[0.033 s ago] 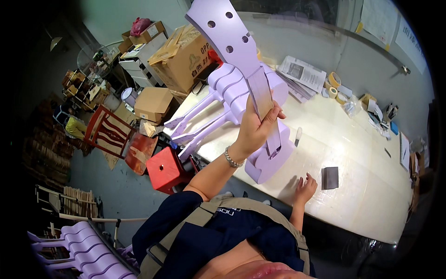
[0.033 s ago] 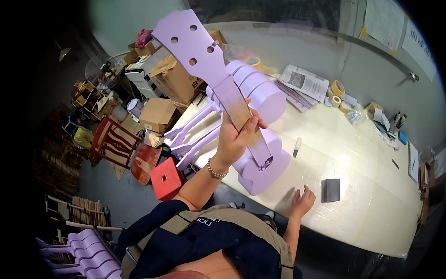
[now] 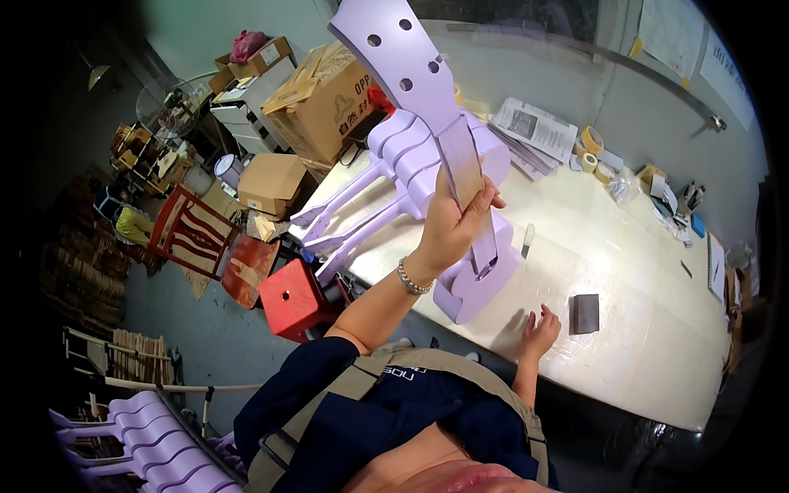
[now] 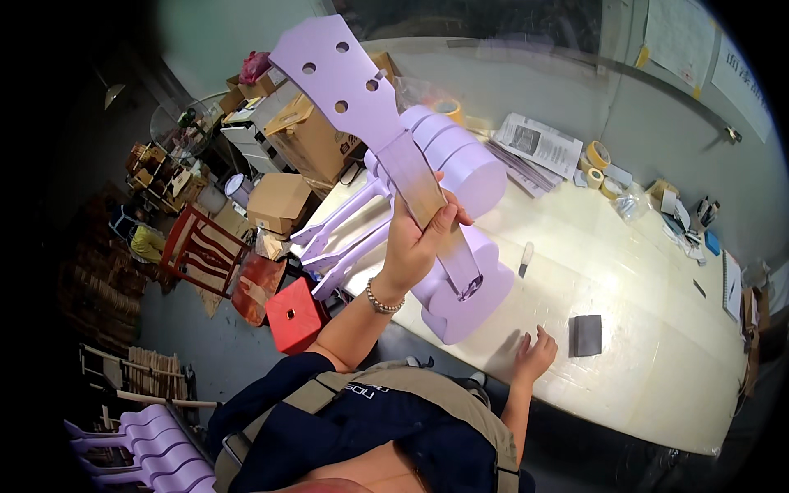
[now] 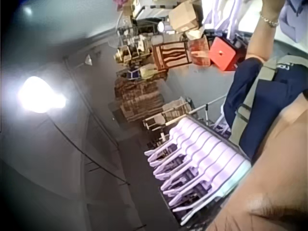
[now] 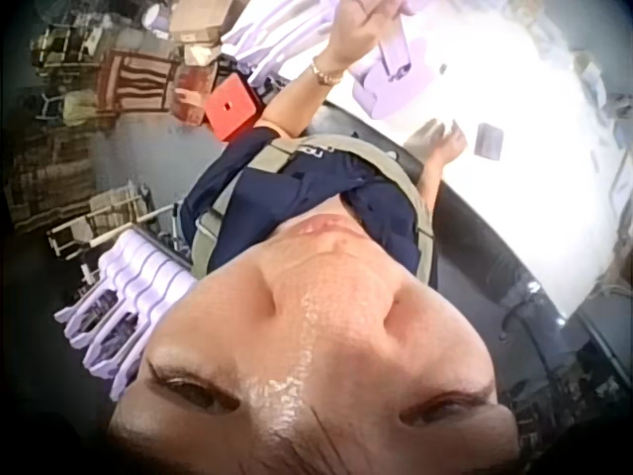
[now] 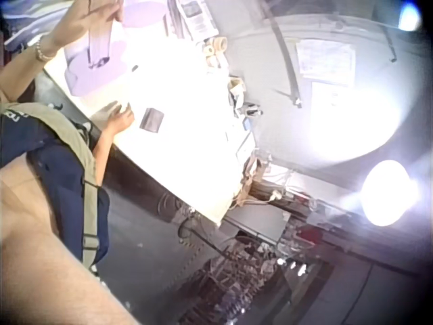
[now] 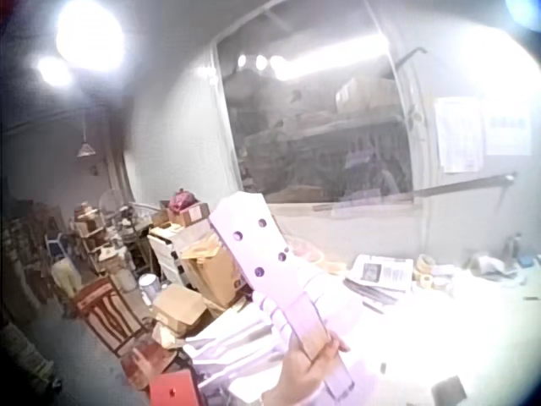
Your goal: The person repeatedly picks up light purple plastic parts, rubs their surfaces with a small grey abrasive block, and places them back on a table or rack. The person handles the parts one at a time, turning them over to treat different sides.
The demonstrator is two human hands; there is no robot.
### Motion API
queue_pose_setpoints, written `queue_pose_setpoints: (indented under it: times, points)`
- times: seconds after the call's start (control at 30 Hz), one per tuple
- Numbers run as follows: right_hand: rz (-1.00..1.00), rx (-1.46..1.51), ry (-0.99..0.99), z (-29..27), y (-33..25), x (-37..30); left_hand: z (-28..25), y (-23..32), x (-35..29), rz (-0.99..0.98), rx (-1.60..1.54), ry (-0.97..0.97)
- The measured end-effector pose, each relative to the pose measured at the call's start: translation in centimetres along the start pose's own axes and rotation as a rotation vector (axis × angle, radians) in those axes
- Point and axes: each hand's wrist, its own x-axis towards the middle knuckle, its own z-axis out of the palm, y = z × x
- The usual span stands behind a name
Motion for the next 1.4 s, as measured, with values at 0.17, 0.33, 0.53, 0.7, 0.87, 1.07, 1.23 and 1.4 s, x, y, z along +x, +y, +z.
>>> queue_pose_setpoints:
  times: [0.17, 0.33, 0.53, 0.7, 0.87, 1.07, 1.23, 1.4]
  points:
    - [0.002, 0.026, -0.013, 0.3, -0.6, -0.2, -0.1, -0.2, 0.6, -0.035, 0.040, 0.020]
    - [0.007, 0.000, -0.014, 0.4, -0.3, -1.1, -0.5, -0.1, 1.1, -0.060, 0.026, 0.021]
    - [0.233, -0.319, -0.012, -1.3, -1.3, -1.8, -0.7, -0.4, 1.3, -0.084, -0.030, 0.056]
    - [0.301, -0.365, -0.027, -1.4, 0.3, -2.4, -0.5, -0.4, 1.2, -0.082, 0.009, 0.040]
    - [0.262, -0.354, -0.013, -1.1, 0.9, -2.5, -0.2, -0.2, 1.0, -0.074, 0.061, 0.016]
    - [0.240, -0.369, -0.019, -0.8, 1.3, -2.7, 0.1, -0.5, 0.7, -0.046, 0.036, 0.002]
    - [0.204, -0.355, 0.000, -1.0, 1.2, -2.3, -0.1, -0.2, 0.5, -0.060, -0.002, -0.006]
    - [0.117, -0.191, 0.079, -0.7, 1.3, -1.8, -0.1, -0.1, 0.3, -0.030, 0.015, -0.021]
